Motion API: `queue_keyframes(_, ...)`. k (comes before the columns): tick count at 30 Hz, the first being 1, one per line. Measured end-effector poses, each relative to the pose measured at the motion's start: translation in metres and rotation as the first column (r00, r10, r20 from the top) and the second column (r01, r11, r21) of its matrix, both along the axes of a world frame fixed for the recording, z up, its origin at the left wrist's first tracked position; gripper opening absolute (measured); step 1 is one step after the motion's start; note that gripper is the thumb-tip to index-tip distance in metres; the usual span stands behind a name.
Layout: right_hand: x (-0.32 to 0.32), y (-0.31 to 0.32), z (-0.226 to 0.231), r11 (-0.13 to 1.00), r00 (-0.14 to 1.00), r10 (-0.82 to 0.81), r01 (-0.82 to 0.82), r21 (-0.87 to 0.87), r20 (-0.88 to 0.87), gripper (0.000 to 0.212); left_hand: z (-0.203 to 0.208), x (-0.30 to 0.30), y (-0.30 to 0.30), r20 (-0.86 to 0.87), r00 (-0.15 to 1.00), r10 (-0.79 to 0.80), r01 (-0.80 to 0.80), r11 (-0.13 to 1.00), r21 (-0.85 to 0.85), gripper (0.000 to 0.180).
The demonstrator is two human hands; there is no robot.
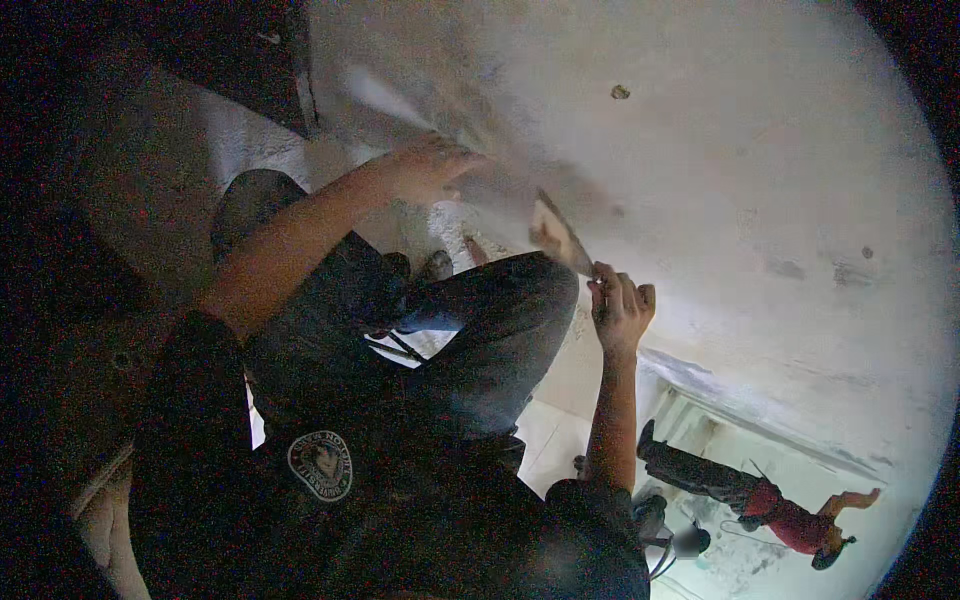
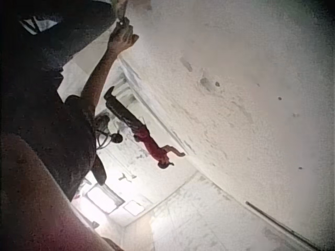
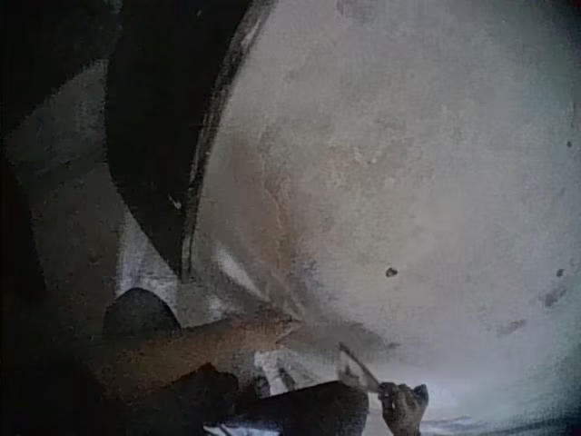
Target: The person scrapes and smooths a section of the ceiling with a putty knife.
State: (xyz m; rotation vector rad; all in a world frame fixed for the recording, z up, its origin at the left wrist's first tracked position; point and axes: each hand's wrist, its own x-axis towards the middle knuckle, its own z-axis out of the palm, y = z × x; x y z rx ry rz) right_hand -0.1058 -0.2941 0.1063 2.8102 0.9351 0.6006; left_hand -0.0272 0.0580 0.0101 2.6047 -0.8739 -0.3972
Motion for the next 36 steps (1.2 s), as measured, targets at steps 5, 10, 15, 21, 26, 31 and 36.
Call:
queue_keyframes(5,0.008,-0.001,-0.001,0.984,1.0,-0.009,0.007,-0.179,-0.012,0.019,-0.004,0.0,0.004,0.006,0.999,-0.034,0.034,0.993,-0.109,0.07)
queue_keyframes(10,0.011,0.001,0.009,0.988,0.99,-0.126,0.119,-0.099,-0.059,0.024,-0.004,-0.001,0.006,-0.019,0.999,0.027,-0.03,0.988,-0.154,0.068)
queue_keyframes(15,0.012,0.008,0.013,0.991,0.998,0.041,-0.048,-0.121,-0.053,0.023,0.001,0.004,0.005,-0.123,0.992,0.021,-0.026,0.999,-0.033,0.065)
queue_keyframes(21,0.015,0.02,0.005,0.972,0.987,0.161,-0.159,-0.171,0.0,0.026,0.0,0.002,0.009,-0.008,0.997,0.071,-0.071,0.99,-0.119,0.067)
queue_keyframes(26,0.011,0.023,0.001,0.944,0.992,-0.127,0.118,-0.308,-0.008,0.031,-0.002,0.007,0.011,-0.062,0.998,0.017,-0.02,0.999,-0.05,0.07)
queue_keyframes(31,0.004,0.028,-0.009,1.0,1.0,0.01,-0.01,0.029,-0.002,0.026,-0.008,0.01,0.01,-0.077,0.996,0.037,-0.041,0.998,-0.048,0.071)
queue_keyframes(36,-0.023,0.057,-0.027,0.926,0.927,-0.255,0.316,0.206,-0.277,0.025,-0.009,0.013,0.007,-0.183,0.98,0.08,-0.068,0.995,0.072,0.07)
